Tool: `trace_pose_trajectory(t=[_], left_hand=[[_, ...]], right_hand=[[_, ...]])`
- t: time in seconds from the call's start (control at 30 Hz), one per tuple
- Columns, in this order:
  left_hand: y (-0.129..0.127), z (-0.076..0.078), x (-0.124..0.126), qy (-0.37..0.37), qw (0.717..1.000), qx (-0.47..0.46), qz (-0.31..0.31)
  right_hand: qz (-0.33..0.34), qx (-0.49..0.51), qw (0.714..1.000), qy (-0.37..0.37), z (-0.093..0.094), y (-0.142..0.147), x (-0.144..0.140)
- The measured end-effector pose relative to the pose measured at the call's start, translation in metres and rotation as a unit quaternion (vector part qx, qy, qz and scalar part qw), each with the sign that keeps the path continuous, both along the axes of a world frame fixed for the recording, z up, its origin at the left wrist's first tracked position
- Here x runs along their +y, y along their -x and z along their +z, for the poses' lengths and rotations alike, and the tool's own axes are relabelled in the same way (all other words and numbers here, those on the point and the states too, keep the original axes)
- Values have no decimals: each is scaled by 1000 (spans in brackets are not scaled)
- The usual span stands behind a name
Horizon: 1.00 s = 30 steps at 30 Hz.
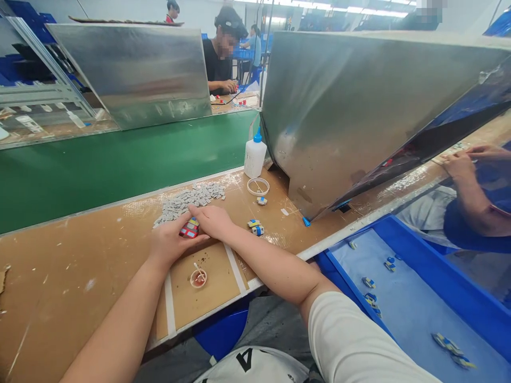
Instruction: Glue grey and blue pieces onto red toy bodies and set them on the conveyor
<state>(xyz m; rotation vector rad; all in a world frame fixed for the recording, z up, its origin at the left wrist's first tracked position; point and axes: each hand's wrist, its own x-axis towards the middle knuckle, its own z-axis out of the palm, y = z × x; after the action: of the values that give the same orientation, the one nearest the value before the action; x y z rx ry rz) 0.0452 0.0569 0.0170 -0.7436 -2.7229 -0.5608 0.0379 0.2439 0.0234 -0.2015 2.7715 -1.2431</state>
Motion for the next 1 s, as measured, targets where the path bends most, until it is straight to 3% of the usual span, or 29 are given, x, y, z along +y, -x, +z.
trace_pose_trajectory(t=[0.1, 0.2, 0.33, 0.47, 0.67, 0.8, 1.0], left_hand=[[-1, 5, -2, -22, 997, -47, 62], [1, 10, -7, -67, 983, -129, 114], [5, 10, -10, -124, 965, -211, 94], [6, 6, -9, -162, 956, -233, 70], [-3, 6, -6, -83, 974, -201, 68], [-6, 9, -8, -54, 983, -174, 25], [3, 9, -23, -39, 986, -153, -55]], right_hand=[[22, 63, 997, 27, -1, -1, 6], [135, 131, 980, 59, -2, -2, 19], [238, 204, 949, 31, -1, -2, 35], [238, 264, 935, 4, -5, -2, 36], [193, 246, 948, -60, -12, 3, 27], [192, 235, 950, -75, -6, 3, 31], [215, 240, 933, -161, 8, -2, 34]])
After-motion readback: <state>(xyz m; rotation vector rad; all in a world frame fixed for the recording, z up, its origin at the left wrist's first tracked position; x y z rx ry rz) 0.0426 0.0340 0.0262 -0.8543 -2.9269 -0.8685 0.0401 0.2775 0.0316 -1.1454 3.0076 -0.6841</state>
